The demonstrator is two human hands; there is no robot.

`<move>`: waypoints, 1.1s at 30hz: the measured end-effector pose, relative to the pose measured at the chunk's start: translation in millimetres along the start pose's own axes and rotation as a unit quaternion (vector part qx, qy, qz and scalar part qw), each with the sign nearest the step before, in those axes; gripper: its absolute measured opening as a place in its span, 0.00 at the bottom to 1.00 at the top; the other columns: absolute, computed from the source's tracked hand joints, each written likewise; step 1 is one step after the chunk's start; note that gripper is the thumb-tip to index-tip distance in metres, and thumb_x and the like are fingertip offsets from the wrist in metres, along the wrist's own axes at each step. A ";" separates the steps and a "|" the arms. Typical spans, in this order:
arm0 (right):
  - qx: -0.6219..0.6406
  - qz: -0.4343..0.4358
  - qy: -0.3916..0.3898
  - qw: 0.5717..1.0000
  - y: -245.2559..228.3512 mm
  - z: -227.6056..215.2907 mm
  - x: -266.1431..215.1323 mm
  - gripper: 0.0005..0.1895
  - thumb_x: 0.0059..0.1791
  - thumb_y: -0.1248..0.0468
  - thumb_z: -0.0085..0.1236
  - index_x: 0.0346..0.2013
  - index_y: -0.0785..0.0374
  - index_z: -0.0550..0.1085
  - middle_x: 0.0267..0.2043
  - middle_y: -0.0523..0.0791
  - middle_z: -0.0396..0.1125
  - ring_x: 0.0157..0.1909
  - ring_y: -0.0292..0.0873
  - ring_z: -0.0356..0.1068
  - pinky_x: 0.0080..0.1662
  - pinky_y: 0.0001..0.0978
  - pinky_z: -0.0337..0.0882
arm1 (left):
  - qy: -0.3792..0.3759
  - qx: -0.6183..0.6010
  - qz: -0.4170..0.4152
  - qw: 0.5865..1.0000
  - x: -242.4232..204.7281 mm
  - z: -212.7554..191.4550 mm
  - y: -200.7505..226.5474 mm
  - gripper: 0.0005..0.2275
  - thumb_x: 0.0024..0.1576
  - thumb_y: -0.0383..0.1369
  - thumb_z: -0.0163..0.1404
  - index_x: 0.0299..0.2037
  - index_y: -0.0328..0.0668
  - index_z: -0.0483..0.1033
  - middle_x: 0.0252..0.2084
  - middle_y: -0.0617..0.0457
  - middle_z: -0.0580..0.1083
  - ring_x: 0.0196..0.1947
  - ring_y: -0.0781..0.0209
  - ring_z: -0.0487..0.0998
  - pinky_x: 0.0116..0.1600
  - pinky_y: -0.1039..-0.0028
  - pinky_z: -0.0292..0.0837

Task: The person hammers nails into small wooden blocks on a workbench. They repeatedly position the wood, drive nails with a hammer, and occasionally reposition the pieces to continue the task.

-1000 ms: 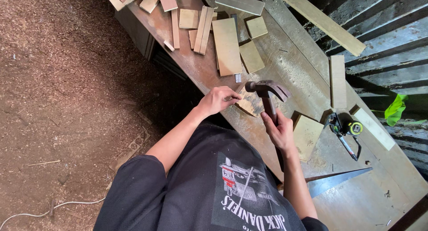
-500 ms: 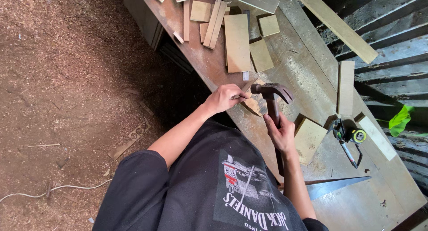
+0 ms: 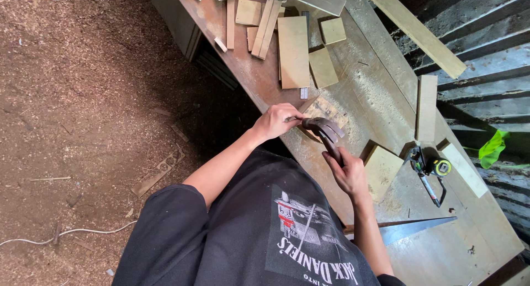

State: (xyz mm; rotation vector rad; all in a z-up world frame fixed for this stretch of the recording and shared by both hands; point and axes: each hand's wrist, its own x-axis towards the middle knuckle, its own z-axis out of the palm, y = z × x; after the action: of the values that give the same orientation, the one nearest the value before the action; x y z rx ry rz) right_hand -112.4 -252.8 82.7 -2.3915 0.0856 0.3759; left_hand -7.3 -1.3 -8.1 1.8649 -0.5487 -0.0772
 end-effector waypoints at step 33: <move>0.136 0.065 0.163 0.975 -10.0 55.2 44.0 0.18 0.48 0.57 0.72 0.36 0.68 0.73 0.24 0.45 0.66 0.27 0.37 0.63 0.32 0.31 0.67 | -0.075 0.024 0.107 0.991 21.4 -22.4 5.5 0.06 0.53 0.26 0.62 0.39 0.40 0.82 0.34 0.49 0.79 0.38 0.51 0.80 0.47 0.65 0.74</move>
State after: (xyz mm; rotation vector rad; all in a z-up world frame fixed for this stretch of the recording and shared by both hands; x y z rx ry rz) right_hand -82.2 -207.2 37.1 -2.1580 0.4192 0.0233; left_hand 17.0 8.2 9.6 1.8462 -0.8587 -0.0632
